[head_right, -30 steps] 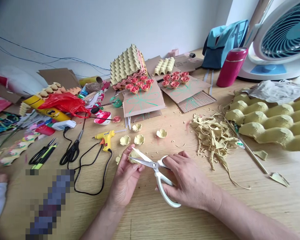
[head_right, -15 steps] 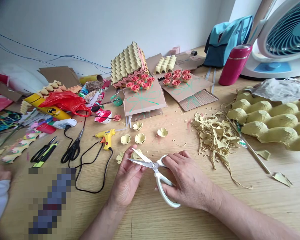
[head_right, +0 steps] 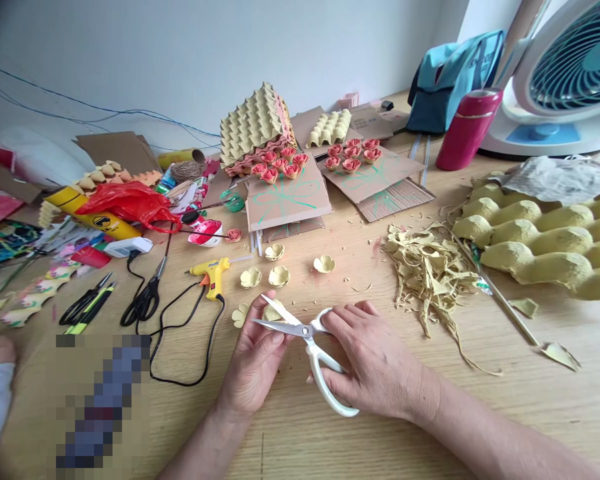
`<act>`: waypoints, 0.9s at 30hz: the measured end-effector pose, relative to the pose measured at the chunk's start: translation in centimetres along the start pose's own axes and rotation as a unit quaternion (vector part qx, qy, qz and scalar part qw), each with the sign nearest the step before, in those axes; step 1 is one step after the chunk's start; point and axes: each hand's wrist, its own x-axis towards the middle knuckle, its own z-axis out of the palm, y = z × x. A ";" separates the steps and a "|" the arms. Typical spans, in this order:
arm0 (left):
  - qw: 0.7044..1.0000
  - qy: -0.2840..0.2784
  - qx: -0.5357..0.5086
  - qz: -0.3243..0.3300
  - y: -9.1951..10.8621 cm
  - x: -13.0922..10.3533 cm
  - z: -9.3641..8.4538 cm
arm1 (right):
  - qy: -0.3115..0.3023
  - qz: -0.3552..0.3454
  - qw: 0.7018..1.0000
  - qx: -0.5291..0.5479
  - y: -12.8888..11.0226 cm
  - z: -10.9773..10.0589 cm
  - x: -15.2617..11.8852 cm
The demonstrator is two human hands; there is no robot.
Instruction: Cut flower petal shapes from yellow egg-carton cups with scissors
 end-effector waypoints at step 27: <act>0.997 -0.016 0.068 0.017 -0.4 -0.1 -0.6 | 0.013 -0.032 0.999 0.003 0.2 -0.2 -0.1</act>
